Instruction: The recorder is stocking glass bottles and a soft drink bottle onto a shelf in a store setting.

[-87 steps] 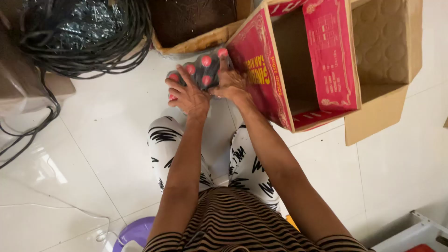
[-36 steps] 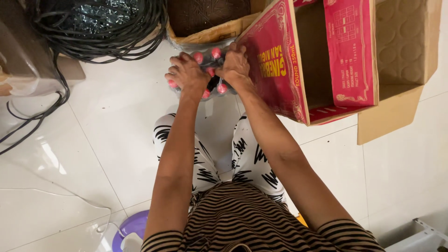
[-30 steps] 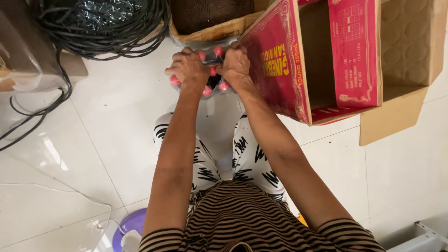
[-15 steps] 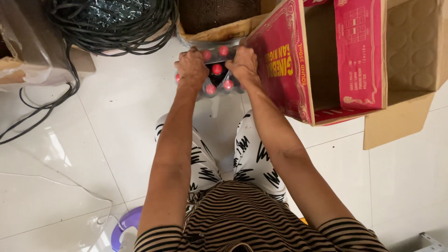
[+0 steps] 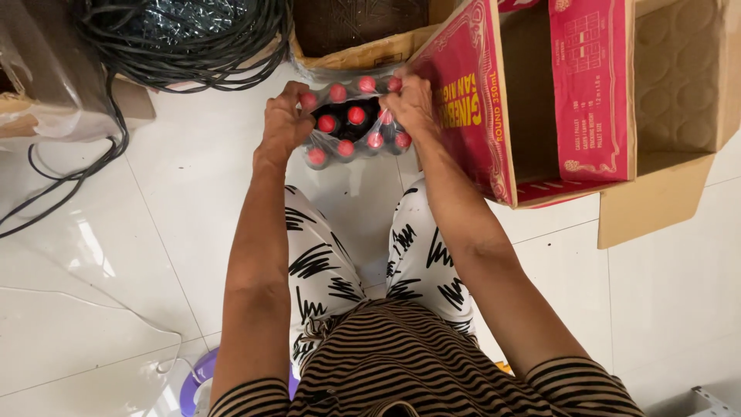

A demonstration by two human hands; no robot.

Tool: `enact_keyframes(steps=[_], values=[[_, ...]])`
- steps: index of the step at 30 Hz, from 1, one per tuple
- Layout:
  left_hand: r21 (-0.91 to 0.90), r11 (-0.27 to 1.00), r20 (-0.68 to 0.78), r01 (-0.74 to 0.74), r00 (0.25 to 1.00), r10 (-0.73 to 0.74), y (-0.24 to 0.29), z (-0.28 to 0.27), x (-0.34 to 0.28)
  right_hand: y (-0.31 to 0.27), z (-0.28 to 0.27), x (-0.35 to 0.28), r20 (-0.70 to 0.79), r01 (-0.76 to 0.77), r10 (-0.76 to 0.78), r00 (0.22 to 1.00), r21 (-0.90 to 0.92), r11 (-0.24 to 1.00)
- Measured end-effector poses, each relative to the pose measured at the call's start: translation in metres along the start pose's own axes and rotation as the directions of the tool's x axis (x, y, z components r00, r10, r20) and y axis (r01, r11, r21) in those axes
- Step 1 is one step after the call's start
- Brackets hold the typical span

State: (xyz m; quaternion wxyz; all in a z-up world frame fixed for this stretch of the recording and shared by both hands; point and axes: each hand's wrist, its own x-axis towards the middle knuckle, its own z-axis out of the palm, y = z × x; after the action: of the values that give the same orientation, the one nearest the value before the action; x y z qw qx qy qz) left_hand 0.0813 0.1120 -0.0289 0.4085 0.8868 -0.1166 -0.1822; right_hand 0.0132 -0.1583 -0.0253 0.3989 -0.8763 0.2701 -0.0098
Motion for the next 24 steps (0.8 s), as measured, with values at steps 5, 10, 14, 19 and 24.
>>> enact_keyframes(steps=[5,10,14,19,24], values=[[-0.006,1.0,-0.103,-0.03,0.994,0.03,0.009,0.018,-0.011,-0.03,-0.007,-0.013,0.078,-0.011,0.018,0.997,-0.086,0.996],[0.069,0.993,-0.155,0.099,0.984,-0.087,0.03,0.056,-0.025,-0.042,0.003,-0.027,0.103,-0.104,0.143,0.984,-0.319,0.942],[0.254,0.925,-0.266,0.284,0.94,-0.215,0.042,0.074,-0.042,-0.052,0.003,-0.038,0.148,-0.13,0.205,0.967,-0.407,0.904],[0.223,0.884,-0.349,0.41,0.881,-0.32,0.031,0.086,-0.051,-0.064,-0.005,-0.052,0.194,-0.182,0.335,0.922,-0.547,0.817],[0.119,0.823,-0.209,0.555,0.825,-0.526,0.038,0.061,-0.047,-0.031,0.012,-0.046,0.271,-0.124,0.318,0.909,-0.551,0.825]])
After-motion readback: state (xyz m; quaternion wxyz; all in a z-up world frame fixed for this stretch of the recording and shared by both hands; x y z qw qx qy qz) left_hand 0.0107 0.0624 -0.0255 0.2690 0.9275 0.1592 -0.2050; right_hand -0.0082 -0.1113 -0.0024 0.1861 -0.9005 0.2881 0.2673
